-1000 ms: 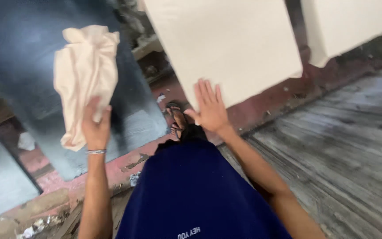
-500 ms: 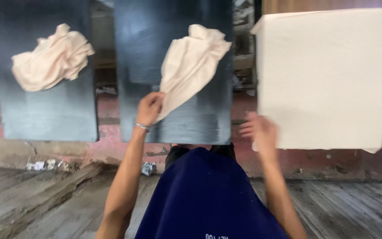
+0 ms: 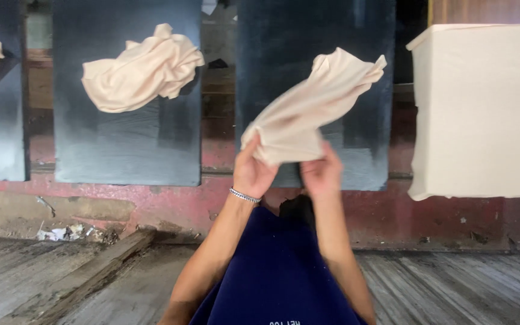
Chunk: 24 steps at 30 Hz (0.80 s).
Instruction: Placing and smoothing fabric garments onto screen printing boards in a production line.
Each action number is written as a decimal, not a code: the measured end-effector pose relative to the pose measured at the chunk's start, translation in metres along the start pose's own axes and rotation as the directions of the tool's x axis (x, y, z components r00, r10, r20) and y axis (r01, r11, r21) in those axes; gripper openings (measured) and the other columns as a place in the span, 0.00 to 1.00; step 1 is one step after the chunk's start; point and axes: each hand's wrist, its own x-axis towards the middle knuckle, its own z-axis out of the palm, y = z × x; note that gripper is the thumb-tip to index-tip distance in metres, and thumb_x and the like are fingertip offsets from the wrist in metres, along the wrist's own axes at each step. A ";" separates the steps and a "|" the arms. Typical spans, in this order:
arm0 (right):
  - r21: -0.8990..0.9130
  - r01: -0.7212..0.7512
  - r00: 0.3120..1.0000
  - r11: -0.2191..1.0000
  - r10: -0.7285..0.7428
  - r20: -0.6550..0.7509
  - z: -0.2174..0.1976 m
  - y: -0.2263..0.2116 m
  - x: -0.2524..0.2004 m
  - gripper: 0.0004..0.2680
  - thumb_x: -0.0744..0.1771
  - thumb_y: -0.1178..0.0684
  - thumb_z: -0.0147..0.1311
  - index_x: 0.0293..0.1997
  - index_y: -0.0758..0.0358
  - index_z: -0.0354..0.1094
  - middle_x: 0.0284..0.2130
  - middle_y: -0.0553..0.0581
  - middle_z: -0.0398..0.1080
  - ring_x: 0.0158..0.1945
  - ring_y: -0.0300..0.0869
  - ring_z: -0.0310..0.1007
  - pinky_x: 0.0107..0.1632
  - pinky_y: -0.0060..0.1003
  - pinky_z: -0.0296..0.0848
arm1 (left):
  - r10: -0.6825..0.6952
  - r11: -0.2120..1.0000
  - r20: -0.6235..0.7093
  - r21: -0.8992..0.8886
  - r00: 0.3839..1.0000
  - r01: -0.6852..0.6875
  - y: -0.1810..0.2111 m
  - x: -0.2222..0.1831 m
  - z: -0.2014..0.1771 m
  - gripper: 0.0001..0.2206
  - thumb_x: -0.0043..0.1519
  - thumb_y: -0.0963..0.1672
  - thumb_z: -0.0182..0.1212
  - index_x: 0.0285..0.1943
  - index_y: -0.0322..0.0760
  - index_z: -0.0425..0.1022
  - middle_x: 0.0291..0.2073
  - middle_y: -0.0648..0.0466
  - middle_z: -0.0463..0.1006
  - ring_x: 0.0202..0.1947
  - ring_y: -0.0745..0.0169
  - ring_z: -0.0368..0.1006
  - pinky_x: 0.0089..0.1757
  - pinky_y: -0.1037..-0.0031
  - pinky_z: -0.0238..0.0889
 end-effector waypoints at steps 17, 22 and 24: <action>-0.859 0.512 0.845 -0.005 -0.180 0.504 0.037 0.062 -0.083 0.29 0.56 0.53 0.75 0.62 0.66 0.66 0.55 0.65 0.72 0.64 0.53 0.69 0.69 0.53 0.61 | 0.032 0.996 0.256 -0.094 0.966 -0.008 0.056 -0.055 0.115 0.23 0.68 0.55 0.55 0.68 0.45 0.68 0.64 0.49 0.73 0.67 0.42 0.64 0.64 0.28 0.50; -0.601 0.789 0.438 -0.128 -0.570 0.696 0.115 0.025 -0.079 0.08 0.72 0.55 0.48 0.42 0.67 0.74 0.31 0.65 0.74 0.38 0.54 0.77 0.46 0.50 0.72 | 0.109 0.994 0.190 -0.010 0.976 -0.109 0.038 -0.036 0.122 0.19 0.68 0.50 0.55 0.65 0.40 0.72 0.61 0.46 0.75 0.61 0.43 0.72 0.60 0.43 0.65; -0.550 0.796 0.323 -0.252 -0.592 0.738 0.126 -0.043 -0.077 0.06 0.71 0.56 0.52 0.41 0.66 0.73 0.30 0.62 0.71 0.36 0.50 0.74 0.46 0.45 0.72 | 0.239 0.968 0.152 0.041 0.959 -0.248 0.065 -0.016 0.121 0.15 0.68 0.48 0.55 0.61 0.42 0.75 0.57 0.47 0.78 0.57 0.47 0.75 0.57 0.47 0.71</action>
